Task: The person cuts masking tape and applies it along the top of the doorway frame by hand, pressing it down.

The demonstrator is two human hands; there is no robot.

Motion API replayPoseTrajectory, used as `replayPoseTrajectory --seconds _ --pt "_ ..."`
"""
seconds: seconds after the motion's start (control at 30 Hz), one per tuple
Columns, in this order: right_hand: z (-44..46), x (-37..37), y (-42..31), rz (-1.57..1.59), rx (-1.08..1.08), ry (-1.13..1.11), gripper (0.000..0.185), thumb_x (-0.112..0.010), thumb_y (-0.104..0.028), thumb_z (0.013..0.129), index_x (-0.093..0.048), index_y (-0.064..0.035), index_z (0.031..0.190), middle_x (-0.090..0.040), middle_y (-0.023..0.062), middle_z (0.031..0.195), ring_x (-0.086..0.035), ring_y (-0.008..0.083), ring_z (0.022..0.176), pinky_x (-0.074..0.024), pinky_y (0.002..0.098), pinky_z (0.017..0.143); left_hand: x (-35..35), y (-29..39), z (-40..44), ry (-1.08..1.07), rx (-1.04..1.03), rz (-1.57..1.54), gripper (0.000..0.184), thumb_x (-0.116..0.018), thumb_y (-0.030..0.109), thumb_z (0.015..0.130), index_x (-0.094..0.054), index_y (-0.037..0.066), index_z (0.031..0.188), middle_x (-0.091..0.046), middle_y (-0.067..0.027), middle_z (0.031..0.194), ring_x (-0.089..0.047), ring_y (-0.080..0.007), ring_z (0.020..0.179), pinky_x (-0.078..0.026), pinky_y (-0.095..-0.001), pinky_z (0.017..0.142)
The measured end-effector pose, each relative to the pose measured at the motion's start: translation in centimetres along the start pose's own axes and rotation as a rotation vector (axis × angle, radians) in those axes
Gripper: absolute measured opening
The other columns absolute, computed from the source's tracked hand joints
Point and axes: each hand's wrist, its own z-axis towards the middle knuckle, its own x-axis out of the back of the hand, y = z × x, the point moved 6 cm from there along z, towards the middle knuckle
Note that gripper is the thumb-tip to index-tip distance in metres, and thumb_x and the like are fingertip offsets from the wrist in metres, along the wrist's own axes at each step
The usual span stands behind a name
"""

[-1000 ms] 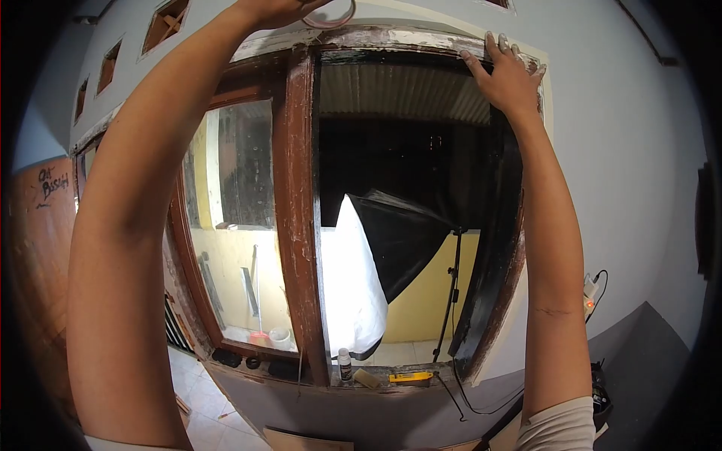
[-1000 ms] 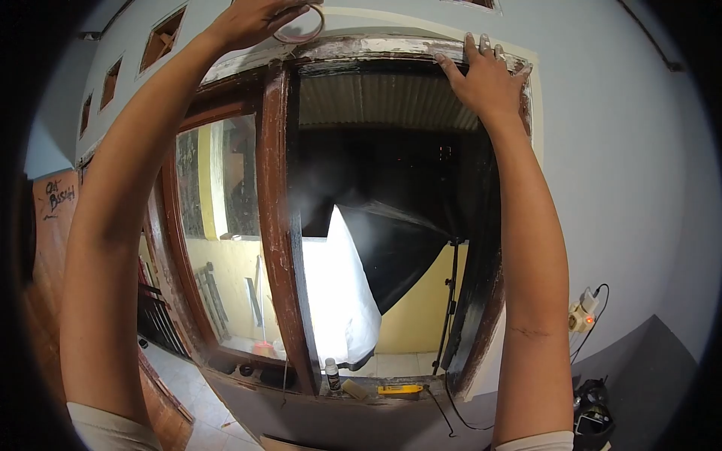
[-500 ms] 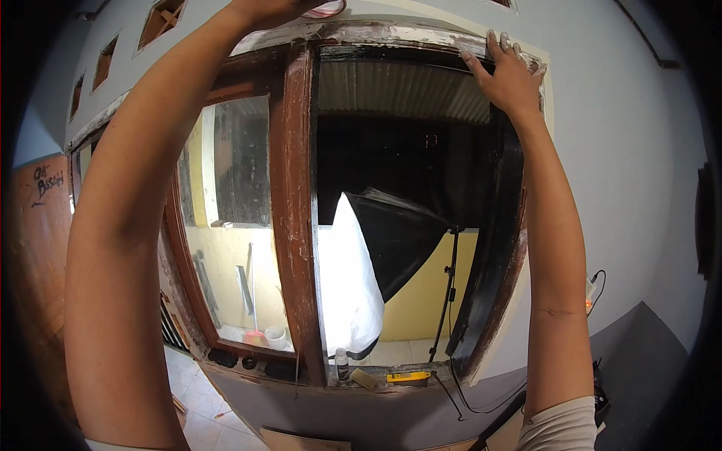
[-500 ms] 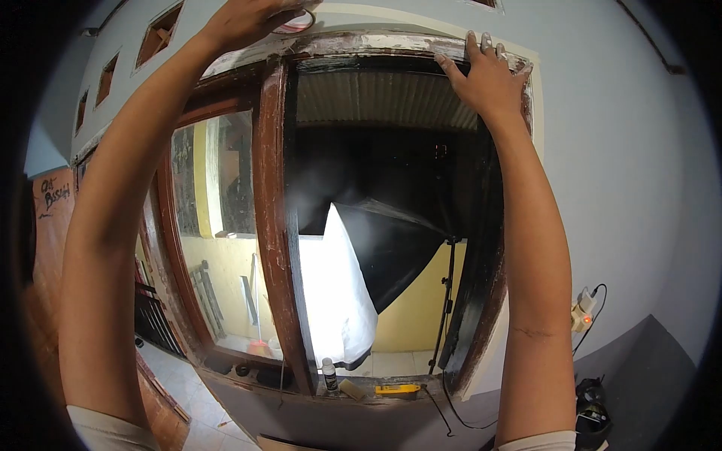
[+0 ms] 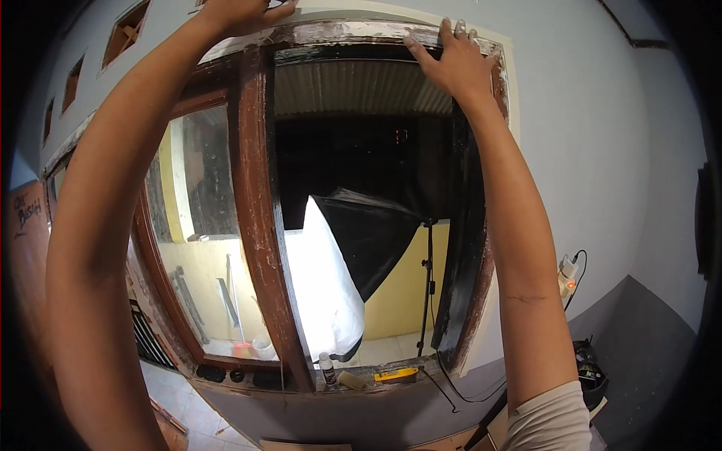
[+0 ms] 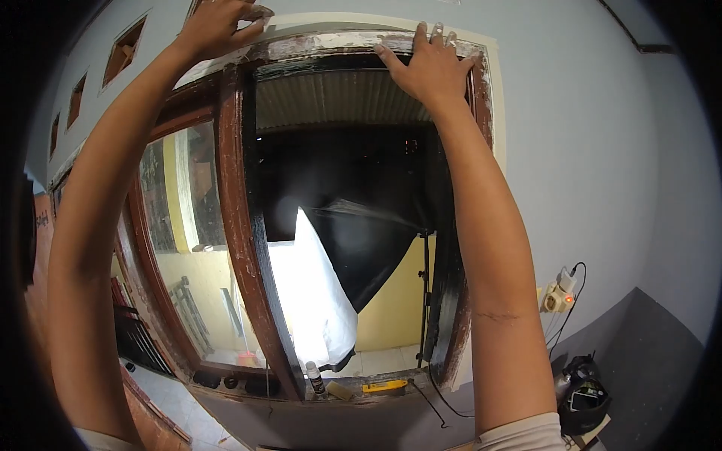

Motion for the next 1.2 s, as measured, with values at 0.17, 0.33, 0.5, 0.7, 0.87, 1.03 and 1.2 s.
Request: replayPoseTrajectory --seconds 0.17,0.33,0.5,0.7,0.87,1.03,1.2 --pt "-0.1 -0.2 0.5 0.031 0.040 0.007 0.109 -0.037 -0.089 0.087 -0.035 -0.0072 0.159 -0.040 0.0224 0.161 -0.033 0.0417 0.152 -0.0146 0.0773 0.116 -0.4 -1.1 1.0 -0.035 0.387 -0.261 0.044 -0.059 0.048 0.096 -0.080 0.009 0.091 -0.074 -0.0165 0.103 -0.055 -0.0382 0.129 -0.030 -0.0587 0.106" --pt "0.0 0.3 1.4 0.065 0.036 -0.043 0.110 -0.039 -0.089 0.087 -0.035 -0.0071 0.160 -0.039 0.0174 0.163 -0.032 0.0353 0.153 -0.0146 0.0749 0.118 -1.3 -1.4 0.0 0.082 0.346 -0.243 0.044 -0.062 0.044 0.094 -0.076 0.006 0.081 -0.073 -0.0177 0.095 -0.061 -0.0369 0.109 -0.033 -0.0586 0.103" --pt "-0.5 0.3 2.4 0.088 0.020 -0.086 0.109 -0.040 -0.087 0.088 -0.031 -0.0071 0.161 -0.034 0.0122 0.166 -0.028 0.0295 0.155 -0.0132 0.0718 0.120 0.4 -1.8 1.2 0.047 0.344 -0.288 0.033 -0.064 0.037 0.094 -0.071 0.008 0.082 -0.069 -0.0138 0.090 -0.060 -0.0334 0.099 -0.035 -0.0553 0.096" --pt "-0.7 -0.7 2.8 0.102 0.049 -0.032 0.107 -0.040 -0.084 0.090 -0.026 -0.0069 0.163 -0.030 0.0117 0.168 -0.024 0.0291 0.157 -0.0091 0.0697 0.122 3.4 -1.5 1.1 0.257 0.247 -0.233 0.023 -0.067 0.031 0.093 -0.067 0.010 0.085 -0.064 -0.0092 0.085 -0.060 -0.0324 0.095 -0.037 -0.0532 0.091" --pt "-0.6 -0.7 2.9 0.145 0.023 -0.059 0.107 -0.039 -0.085 0.090 -0.025 -0.0074 0.163 -0.028 0.0131 0.169 -0.025 0.0317 0.156 -0.0073 0.0693 0.122 3.7 -1.3 0.9 0.281 0.217 -0.211 0.022 -0.068 0.029 0.094 -0.065 0.010 0.083 -0.063 -0.0087 0.083 -0.061 -0.0319 0.093 -0.037 -0.0526 0.091" --pt "-0.7 -0.6 3.1 0.108 0.001 -0.060 0.106 -0.039 -0.086 0.088 -0.026 -0.0127 0.164 -0.028 0.0148 0.168 -0.026 0.0356 0.155 -0.0090 0.0717 0.121 2.5 -1.1 0.7 0.277 0.239 -0.195 0.022 -0.069 0.028 0.093 -0.063 0.010 0.082 -0.062 -0.0092 0.082 -0.060 -0.0317 0.093 -0.037 -0.0503 0.091" --pt "-0.9 0.0 2.4 0.045 0.068 -0.054 0.101 -0.039 -0.087 0.088 -0.027 -0.0220 0.164 -0.028 0.0153 0.168 -0.028 0.0361 0.155 -0.0105 0.0749 0.118 1.3 0.5 0.0 0.199 0.258 -0.144 0.023 -0.070 0.030 0.091 -0.065 0.008 0.087 -0.065 -0.0129 0.084 -0.061 -0.0332 0.096 -0.038 -0.0508 0.091"
